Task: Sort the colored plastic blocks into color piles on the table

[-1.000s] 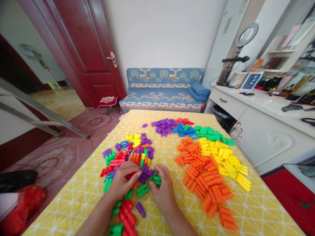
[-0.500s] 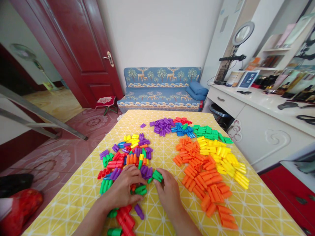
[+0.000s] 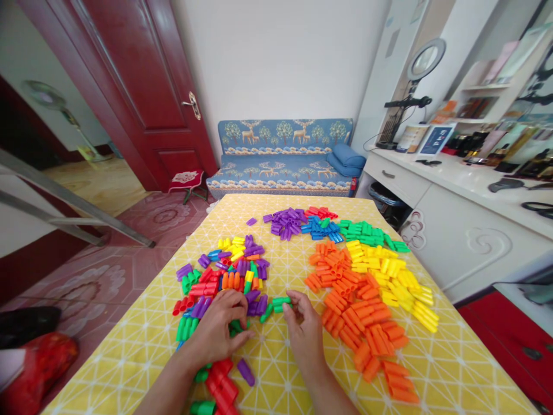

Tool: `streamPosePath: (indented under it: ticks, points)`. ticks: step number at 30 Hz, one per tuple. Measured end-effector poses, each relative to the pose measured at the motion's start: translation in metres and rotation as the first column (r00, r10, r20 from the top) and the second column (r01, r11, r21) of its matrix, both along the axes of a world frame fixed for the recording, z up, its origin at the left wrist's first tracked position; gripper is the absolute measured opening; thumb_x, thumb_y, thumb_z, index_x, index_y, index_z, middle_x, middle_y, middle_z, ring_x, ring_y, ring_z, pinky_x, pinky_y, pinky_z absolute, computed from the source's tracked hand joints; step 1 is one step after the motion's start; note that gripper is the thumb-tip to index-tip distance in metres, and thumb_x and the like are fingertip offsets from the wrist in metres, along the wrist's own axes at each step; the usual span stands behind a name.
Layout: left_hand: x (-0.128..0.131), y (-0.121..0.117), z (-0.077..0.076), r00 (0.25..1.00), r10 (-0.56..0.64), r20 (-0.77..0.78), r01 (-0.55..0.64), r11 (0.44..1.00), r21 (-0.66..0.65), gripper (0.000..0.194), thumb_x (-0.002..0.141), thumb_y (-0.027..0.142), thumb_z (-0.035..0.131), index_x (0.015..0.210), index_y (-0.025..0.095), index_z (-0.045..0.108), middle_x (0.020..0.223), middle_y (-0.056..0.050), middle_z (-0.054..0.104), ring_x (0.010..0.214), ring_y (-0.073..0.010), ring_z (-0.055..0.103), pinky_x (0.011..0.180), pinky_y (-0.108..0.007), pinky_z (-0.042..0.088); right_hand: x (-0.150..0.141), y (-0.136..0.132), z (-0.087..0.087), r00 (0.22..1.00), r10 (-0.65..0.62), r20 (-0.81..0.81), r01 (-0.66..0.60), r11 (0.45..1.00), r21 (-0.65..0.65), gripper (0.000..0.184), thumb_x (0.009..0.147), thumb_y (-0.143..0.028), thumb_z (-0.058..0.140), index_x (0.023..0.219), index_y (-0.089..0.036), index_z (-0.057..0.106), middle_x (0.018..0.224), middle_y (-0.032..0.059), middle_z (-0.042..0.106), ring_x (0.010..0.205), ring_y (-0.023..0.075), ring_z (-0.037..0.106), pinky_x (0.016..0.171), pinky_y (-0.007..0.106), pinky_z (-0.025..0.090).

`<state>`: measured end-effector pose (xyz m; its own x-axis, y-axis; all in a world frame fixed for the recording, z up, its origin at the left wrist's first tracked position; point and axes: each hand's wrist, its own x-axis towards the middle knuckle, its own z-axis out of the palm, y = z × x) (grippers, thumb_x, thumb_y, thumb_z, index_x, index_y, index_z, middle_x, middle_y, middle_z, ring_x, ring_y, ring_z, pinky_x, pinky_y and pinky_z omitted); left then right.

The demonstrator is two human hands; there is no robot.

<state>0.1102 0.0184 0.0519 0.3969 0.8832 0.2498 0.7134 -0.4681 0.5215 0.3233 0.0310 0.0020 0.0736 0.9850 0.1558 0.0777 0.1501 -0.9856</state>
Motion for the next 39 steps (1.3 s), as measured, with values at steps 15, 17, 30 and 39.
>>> streamPosePath:
  ticks: [15,17,30,39]
  points:
    - [0.0,0.008,-0.005,0.992,0.11,0.056,-0.107,0.993,-0.051,0.01,0.078,0.024,0.069,0.071,0.02,0.063,0.068,0.001,0.063,0.073,-0.0167,0.055,0.077,-0.033,0.038,-0.004,0.004,0.01,0.985,-0.011,-0.17,-0.007,0.994,-0.105,0.036,0.075,-0.044,0.07,0.098,-0.019,0.06,0.084,0.0057,0.067,0.07,0.0178,0.062,0.063,0.03,0.052]
    - [0.001,0.008,-0.004,0.989,0.123,0.075,-0.119,0.991,-0.056,0.007,0.076,0.022,0.07,0.082,0.022,0.068,0.069,0.001,0.063,0.073,-0.0169,0.056,0.078,-0.033,0.039,-0.004,0.005,0.01,0.985,-0.009,-0.172,-0.01,0.994,-0.109,0.037,0.074,-0.044,0.07,0.098,-0.019,0.06,0.08,0.0046,0.066,0.066,0.0167,0.061,0.059,0.028,0.051]
    - [0.002,0.008,-0.001,0.996,0.092,-0.006,-0.093,0.994,-0.057,0.006,0.081,0.026,0.067,0.078,0.025,0.072,0.076,-0.001,0.066,0.081,-0.0193,0.057,0.08,-0.035,0.037,-0.005,0.007,0.007,0.981,-0.019,-0.193,-0.01,0.989,-0.151,0.032,0.071,-0.042,0.072,0.089,-0.02,0.06,0.074,0.0025,0.065,0.065,0.019,0.064,0.064,0.032,0.053]
    - [0.002,0.008,-0.003,0.995,0.096,-0.004,-0.096,0.994,-0.048,0.008,0.081,0.025,0.066,0.075,0.024,0.07,0.073,-0.001,0.065,0.079,-0.0197,0.056,0.078,-0.035,0.037,-0.005,0.003,0.013,0.986,-0.001,-0.165,-0.024,0.988,-0.155,0.032,0.072,-0.046,0.071,0.088,-0.02,0.061,0.073,0.0025,0.065,0.064,0.0184,0.061,0.062,0.032,0.053]
